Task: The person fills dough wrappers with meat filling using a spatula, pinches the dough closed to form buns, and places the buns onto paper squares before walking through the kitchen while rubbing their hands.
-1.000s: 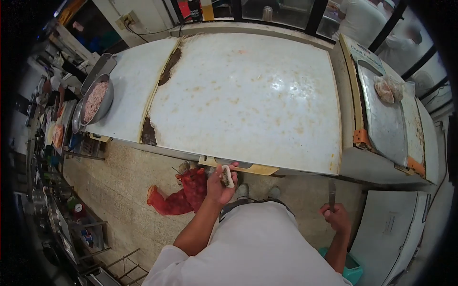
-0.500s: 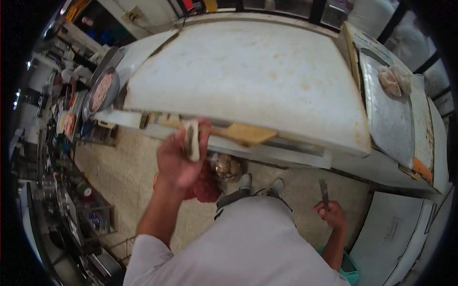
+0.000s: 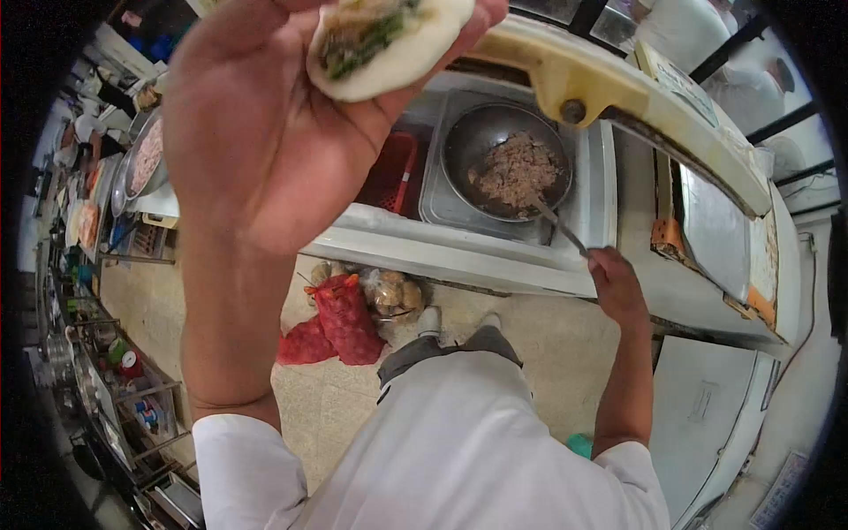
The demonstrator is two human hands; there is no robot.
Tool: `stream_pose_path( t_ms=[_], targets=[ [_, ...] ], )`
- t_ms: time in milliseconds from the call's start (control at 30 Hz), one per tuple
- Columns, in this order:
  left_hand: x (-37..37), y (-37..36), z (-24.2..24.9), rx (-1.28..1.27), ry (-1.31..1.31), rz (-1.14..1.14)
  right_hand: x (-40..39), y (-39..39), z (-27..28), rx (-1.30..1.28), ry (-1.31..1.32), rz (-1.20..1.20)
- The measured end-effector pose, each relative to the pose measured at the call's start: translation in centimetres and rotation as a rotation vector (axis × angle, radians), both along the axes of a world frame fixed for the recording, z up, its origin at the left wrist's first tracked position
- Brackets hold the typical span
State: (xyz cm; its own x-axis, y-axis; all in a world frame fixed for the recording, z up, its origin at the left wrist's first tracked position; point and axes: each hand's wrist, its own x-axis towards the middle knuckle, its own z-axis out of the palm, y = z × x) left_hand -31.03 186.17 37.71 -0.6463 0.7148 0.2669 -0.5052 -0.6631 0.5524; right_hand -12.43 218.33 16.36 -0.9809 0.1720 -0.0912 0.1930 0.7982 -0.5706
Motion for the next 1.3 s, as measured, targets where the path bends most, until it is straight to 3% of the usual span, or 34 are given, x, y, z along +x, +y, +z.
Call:
stream_pose_path(
  t_ms=[33,233,433,567,633,700,800,900,967,1033,1300],
  targets=[
    [-0.2,-0.1,0.3,-0.015,0.007,-0.015,-1.1,0.2,-0.2,0.165,0.029,0.025],
    [-1.0,-1.1,1.3,-0.077,0.048,-0.107,-9.4,-0.6,-2.1,0.590,-0.164,0.024],
    [-1.1,-1.8,1.8,-0.147,0.019,-0.120,-15.1,0.7,-8.1,0.742,-0.177,0.253],
    [-0.9,-1.7,2.4,-0.160,0.006,-0.091,-15.8,2.0,-11.0,0.603,-0.111,0.228],
    [-0.7,-1.5,2.5,-0.185,0.000,-0.076,-15.8,2.4,-10.0,0.587,-0.160,0.470],
    [-1.1,-2.0,1.2,-0.214,0.034,-0.095,-15.9,1.9,-7.8,0.579,-0.227,0.435],
    [-1.5,-2.4,-2.1,0.124,0.004,-0.144,-16.1,2.7,-7.8,0.593,-0.284,0.433],
    [-0.5,-2.5,-1.2,0.070,0.000,-0.076,-16.3,2.7,-7.8,0.607,-0.232,0.381],
    [0.3,-1.4,1.6,-0.204,0.012,-0.097,-16.2,2.6,-8.5,0.596,-0.194,0.295],
    [0.4,-1.4,1.5,-0.192,0.001,-0.090,-16.1,2.9,-10.9,0.510,-0.025,0.227],
    [0.8,-1.7,0.7,-0.185,-0.005,-0.071,-15.9,4.3,-9.7,0.511,-0.179,0.415]
  ],
)
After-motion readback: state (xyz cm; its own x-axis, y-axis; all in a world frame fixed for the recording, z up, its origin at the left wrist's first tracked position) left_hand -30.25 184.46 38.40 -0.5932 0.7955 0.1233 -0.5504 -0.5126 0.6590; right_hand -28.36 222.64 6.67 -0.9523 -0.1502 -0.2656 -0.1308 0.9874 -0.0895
